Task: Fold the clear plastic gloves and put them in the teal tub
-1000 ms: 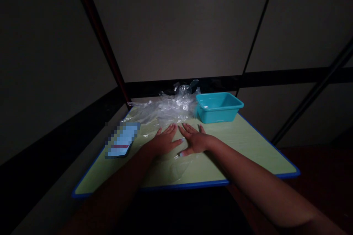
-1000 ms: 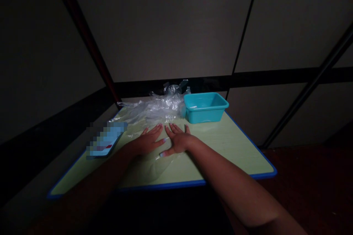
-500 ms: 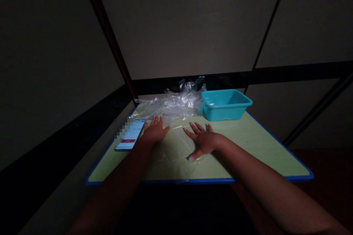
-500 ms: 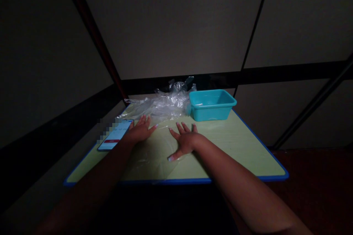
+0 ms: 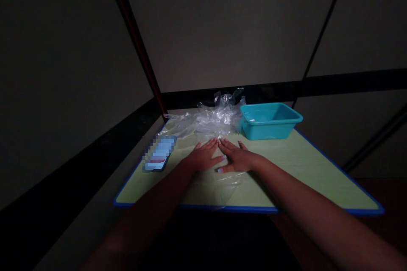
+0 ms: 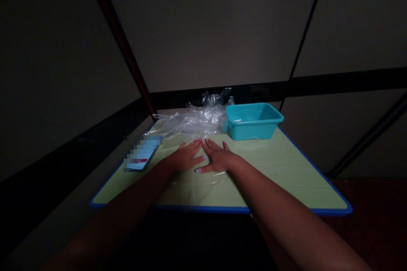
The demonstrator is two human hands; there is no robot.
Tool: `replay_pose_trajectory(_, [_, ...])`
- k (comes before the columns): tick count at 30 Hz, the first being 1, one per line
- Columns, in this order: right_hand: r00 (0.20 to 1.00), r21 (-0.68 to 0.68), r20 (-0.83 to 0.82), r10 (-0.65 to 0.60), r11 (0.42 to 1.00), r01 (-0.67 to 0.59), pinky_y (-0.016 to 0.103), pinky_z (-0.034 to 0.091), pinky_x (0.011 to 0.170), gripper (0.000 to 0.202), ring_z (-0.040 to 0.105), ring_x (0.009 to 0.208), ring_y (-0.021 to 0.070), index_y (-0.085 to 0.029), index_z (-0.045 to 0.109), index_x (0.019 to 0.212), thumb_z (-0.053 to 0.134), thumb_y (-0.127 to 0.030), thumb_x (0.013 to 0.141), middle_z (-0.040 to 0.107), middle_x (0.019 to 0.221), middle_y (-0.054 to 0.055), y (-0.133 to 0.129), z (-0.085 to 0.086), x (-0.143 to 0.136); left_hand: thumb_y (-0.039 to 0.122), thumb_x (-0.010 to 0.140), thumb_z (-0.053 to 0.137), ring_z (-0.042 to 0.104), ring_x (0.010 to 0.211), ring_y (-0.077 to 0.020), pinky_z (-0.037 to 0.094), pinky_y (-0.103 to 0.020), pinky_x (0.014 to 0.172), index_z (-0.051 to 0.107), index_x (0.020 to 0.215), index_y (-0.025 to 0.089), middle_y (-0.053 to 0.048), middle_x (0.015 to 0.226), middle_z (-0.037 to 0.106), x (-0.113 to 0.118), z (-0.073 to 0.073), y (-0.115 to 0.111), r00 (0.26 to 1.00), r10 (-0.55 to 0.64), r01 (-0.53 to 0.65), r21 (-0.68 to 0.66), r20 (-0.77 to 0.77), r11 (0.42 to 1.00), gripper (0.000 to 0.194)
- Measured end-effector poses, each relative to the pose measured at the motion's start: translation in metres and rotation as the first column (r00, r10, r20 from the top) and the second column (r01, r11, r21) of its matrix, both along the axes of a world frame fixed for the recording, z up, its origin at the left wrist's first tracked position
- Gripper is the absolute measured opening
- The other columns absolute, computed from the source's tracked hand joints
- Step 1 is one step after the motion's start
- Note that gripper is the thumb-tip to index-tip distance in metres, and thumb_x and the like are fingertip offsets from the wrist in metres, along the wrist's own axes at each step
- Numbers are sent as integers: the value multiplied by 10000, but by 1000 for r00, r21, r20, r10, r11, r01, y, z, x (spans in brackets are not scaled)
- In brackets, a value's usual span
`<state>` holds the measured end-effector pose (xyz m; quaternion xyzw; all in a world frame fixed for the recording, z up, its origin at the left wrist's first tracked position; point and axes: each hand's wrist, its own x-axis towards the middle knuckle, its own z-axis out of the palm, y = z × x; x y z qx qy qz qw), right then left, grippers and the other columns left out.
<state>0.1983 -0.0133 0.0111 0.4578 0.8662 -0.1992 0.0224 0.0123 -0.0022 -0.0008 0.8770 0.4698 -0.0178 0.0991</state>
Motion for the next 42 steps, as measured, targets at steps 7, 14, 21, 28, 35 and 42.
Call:
replay_pose_trajectory(7, [997,-12,80,-7,1000,8,638,-65,1026,1080,-186,1367,331,-281,-50,1464,436,-810,658,-159,1518,50,1,1,0,671,858,142,47,1416,-249,61,-573,1091,118,1468,191,-83,1541,66,-4,-3,-2,989,150,-150,59,14,987,777])
replay_pose_trajectory(14, [988,-43,153,-17,999,24,631,-50,1028,1102,-231,1343,342,-343,-63,1453,476,-819,619,-226,1502,47,-2,7,1,701,818,247,46,1415,-258,51,-556,1098,47,1472,151,-105,1535,48,-21,4,-13,959,279,-283,91,55,955,878])
replay_pose_trajectory(21, [987,-36,159,-8,999,14,650,-56,1012,1100,-215,1342,358,-331,-73,1454,468,-814,628,-209,1508,65,-1,5,1,588,875,262,92,1413,-232,107,-497,1119,56,1473,124,-101,1532,82,-6,4,-65,946,281,-311,205,163,928,784])
replay_pose_trajectory(28, [988,-28,153,-4,1000,9,632,-55,1021,1104,-223,1344,346,-315,-86,1455,450,-817,631,-215,1508,68,-1,3,2,550,895,252,164,1399,-251,137,-495,1115,196,1459,173,-93,1519,176,-1,-12,-88,939,334,-341,129,79,931,681])
replay_pose_trajectory(35, [987,-57,163,1,998,8,668,-49,997,1153,-229,1330,383,-325,-85,1452,480,-833,586,-234,1501,79,-2,3,4,600,880,215,145,1400,-267,171,-506,1099,178,1462,157,-113,1525,132,-38,-3,-106,895,445,-445,81,17,892,733])
replay_pose_trajectory(42, [992,-40,119,-33,998,38,663,-54,998,1175,-179,1350,383,-304,-94,1455,497,-823,582,-205,1508,107,-4,8,3,560,895,188,49,1413,-250,91,-575,1090,124,1463,110,-129,1529,39,-34,7,-107,865,501,-497,85,-33,864,728])
